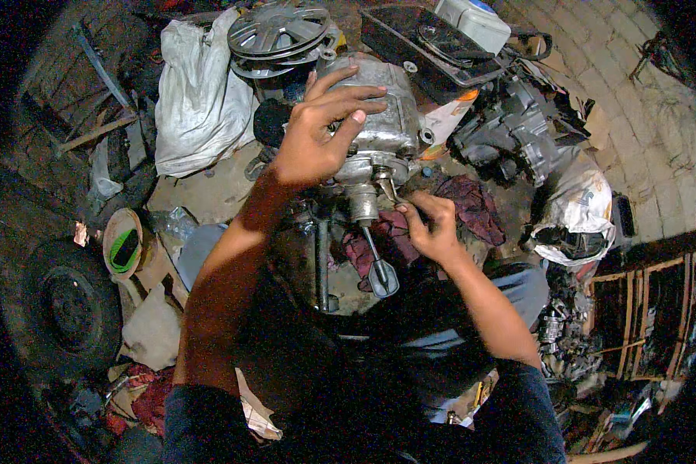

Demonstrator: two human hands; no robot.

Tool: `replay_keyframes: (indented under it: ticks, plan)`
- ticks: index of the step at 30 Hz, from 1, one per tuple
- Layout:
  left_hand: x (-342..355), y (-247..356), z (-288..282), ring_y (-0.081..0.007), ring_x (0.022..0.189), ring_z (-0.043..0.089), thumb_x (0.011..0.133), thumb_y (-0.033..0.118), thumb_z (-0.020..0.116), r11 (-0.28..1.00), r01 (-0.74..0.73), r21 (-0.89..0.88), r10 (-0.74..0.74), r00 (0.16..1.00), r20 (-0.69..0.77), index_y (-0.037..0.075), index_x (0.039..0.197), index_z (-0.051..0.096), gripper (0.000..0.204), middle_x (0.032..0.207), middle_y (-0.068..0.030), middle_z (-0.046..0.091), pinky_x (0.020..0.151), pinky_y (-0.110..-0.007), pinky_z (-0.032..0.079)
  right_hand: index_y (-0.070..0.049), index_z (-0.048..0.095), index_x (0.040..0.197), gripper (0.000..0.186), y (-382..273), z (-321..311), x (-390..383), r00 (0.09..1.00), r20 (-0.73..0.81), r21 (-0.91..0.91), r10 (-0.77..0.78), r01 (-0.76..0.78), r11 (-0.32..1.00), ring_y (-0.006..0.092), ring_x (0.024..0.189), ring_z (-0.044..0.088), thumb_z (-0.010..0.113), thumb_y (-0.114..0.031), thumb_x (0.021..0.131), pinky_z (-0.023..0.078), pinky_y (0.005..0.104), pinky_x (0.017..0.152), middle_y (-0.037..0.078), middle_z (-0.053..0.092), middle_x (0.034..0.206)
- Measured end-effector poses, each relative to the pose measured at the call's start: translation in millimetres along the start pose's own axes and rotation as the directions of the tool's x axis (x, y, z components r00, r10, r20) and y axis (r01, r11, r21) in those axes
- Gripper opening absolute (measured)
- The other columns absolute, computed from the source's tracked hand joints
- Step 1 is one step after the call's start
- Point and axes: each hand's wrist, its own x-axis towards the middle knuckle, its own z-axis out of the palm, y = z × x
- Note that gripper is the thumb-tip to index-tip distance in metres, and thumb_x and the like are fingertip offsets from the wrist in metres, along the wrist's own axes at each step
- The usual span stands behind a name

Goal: The person sits on the floor and uses a wrench to tighten bolts on a metallic mechanical part. They rotate the part to access different sides and continue tightening multiple bolts.

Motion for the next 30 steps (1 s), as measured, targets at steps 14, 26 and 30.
replay_keyframes:
  ticks: [14, 26, 30]
  plan:
    - [3.6, -5.4, 10.6, -0.0335, 0.132, 0.049, 0.091, 0.011, 0.06, 1.0, -0.026, 0.007, 0.026, 0.999, -0.041, 0.01, 0.105, 0.077, 0.022, 0.119, -0.0035, 0.071, 0.117, -0.056, 0.022, -0.011, 0.071, 0.108, 0.033, -15.2, -74.7, 30.2, 0.934, 0.329, -0.607, -0.142, 0.325, 0.726, 0.0321, 0.069, 0.068, 0.073, -0.02, 0.076, 0.054, 0.0441, 0.061, 0.014, 0.07, 0.084]
    - [0.4, -8.2, 11.0, -0.0306, 0.132, 0.05, 0.093, 0.014, 0.059, 0.996, -0.046, 0.078, 0.053, 0.995, -0.084, 0.012, 0.102, 0.077, 0.021, 0.12, -0.0013, 0.071, 0.117, -0.058, 0.016, -0.013, 0.071, 0.069, 0.012, -164.9, -47.0, 83.7, 0.61, 0.785, -0.558, -0.107, 0.771, 0.307, 0.0238, 0.091, 0.068, 0.066, -0.024, 0.07, 0.055, 0.0359, 0.081, 0.005, 0.069, 0.081]
    - [-2.0, -5.3, 11.0, -0.0314, 0.132, 0.049, 0.093, 0.014, 0.058, 0.993, -0.041, 0.11, 0.049, 0.996, -0.075, 0.012, 0.102, 0.077, 0.021, 0.121, -0.0014, 0.071, 0.117, -0.059, 0.017, -0.015, 0.073, 0.086, 0.02, -183.3, -76.6, 87.2, 0.598, 0.79, -0.51, -0.134, 0.763, 0.398, 0.0249, 0.092, 0.068, 0.065, -0.025, 0.071, 0.055, 0.0375, 0.077, 0.006, 0.069, 0.088]
